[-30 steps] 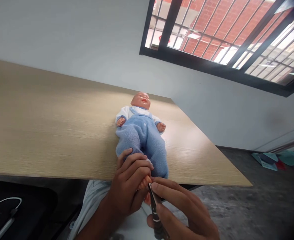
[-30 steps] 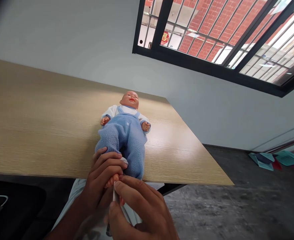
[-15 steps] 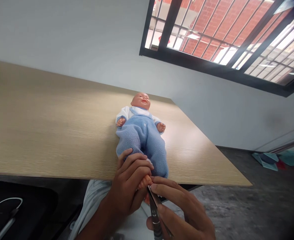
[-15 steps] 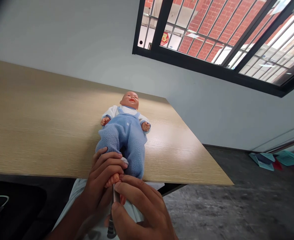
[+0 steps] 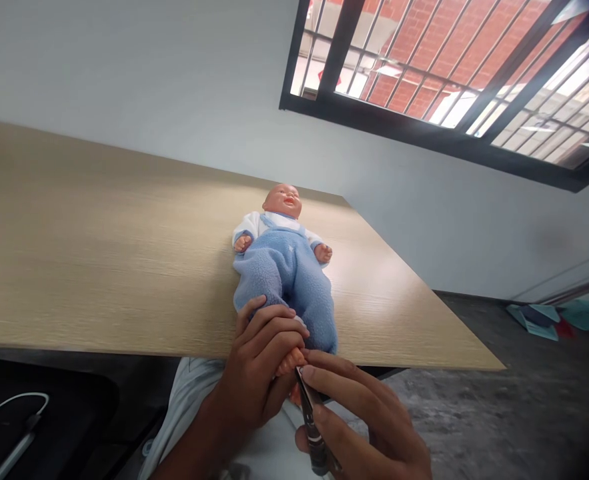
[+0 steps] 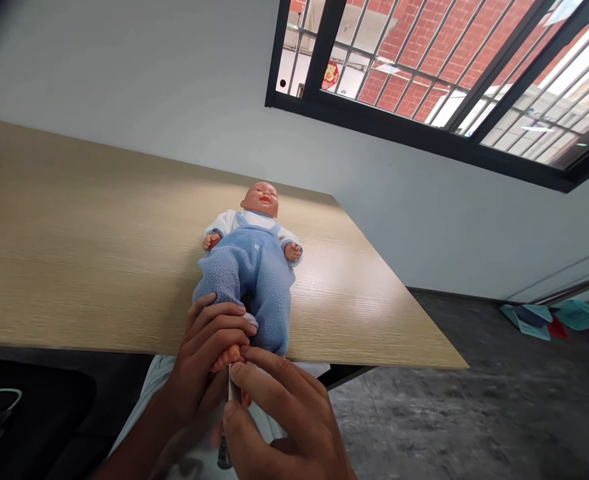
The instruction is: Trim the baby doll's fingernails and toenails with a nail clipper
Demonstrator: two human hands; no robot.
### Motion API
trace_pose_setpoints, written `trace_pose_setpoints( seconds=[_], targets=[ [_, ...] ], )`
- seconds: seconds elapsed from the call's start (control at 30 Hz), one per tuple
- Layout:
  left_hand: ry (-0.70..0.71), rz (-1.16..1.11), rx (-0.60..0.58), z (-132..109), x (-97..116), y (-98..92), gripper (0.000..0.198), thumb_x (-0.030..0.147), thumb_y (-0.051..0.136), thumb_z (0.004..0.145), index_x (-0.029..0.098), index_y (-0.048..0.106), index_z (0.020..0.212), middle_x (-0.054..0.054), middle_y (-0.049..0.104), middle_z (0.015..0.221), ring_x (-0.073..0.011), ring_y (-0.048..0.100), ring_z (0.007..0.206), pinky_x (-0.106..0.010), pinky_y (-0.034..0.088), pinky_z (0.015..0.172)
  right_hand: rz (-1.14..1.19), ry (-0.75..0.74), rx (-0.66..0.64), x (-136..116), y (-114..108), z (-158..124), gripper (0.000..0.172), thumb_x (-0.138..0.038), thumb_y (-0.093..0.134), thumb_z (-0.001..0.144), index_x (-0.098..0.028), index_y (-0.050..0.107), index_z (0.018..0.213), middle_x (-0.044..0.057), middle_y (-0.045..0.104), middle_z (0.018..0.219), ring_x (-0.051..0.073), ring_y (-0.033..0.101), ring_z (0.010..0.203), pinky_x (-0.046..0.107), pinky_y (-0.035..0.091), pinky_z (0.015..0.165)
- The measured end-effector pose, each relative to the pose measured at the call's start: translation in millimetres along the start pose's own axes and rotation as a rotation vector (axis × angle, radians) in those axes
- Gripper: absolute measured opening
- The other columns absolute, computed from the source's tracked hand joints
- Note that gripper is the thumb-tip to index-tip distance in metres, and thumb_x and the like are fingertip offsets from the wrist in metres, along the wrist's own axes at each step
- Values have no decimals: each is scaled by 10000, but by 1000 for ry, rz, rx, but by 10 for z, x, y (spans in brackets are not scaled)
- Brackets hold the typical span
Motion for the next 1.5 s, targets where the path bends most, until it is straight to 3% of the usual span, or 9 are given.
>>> trace_pose_setpoints(
  seconds=[0.13, 0.3, 0.73, 0.87, 1.5],
  targets=[
    [9, -16, -15, -3, -6, -8, 173, 170, 427, 981, 197, 595, 1009, -51, 747, 1043, -225, 604, 1167, -453, 272, 1182, 4, -3, -46, -6, 0, 43, 197, -16, 628, 887, -211, 655, 898, 22, 788, 1083, 208, 759, 1059, 301, 658, 872],
    [13, -2, -20, 6, -8, -19, 166, 159, 441, 976, 197, 597, 1013, -48, 748, 1034, -225, 605, 1166, -447, 283, 1181, 25, 6, 5, -15, -26, 74, 219, 1, 603, 894, -217, 620, 908, 1, 798, 1047, 198, 766, 1037, 289, 653, 845],
    [11, -19, -27, -1, -8, -26, 189, 163, 416, 1002, 184, 603, 1018, -53, 744, 1058, -217, 587, 1185, -459, 287, 1177, 113, -53, 28, 81, 3, -14, 107, -82, 640, 956, -158, 640, 1032, 66, 785, 1066, 211, 749, 1087, 309, 656, 884],
    [13, -19, -47, -9, -18, -27, 177, 157, 429, 986, 192, 595, 1037, -58, 742, 1076, -235, 583, 1192, -468, 273, 1172, 150, -43, -8, 82, 2, -8, 209, -9, 623, 901, -172, 625, 1031, 57, 783, 1071, 223, 745, 1102, 319, 665, 877],
    [0, -15, -28, -7, -10, -10, 194, 197, 404, 1008, 202, 597, 1024, -68, 740, 1055, -241, 589, 1178, -481, 292, 1167, 3, -26, -3, -56, -38, 106, 192, -17, 610, 908, -206, 638, 928, 4, 806, 1004, 192, 776, 1011, 264, 658, 853]
  ],
)
Point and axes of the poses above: each hand's wrist, its own z-axis towards the middle knuckle, its own y-axis out of the palm, x = y × z, the point moved 1 cm from there along z, towards the middle knuckle
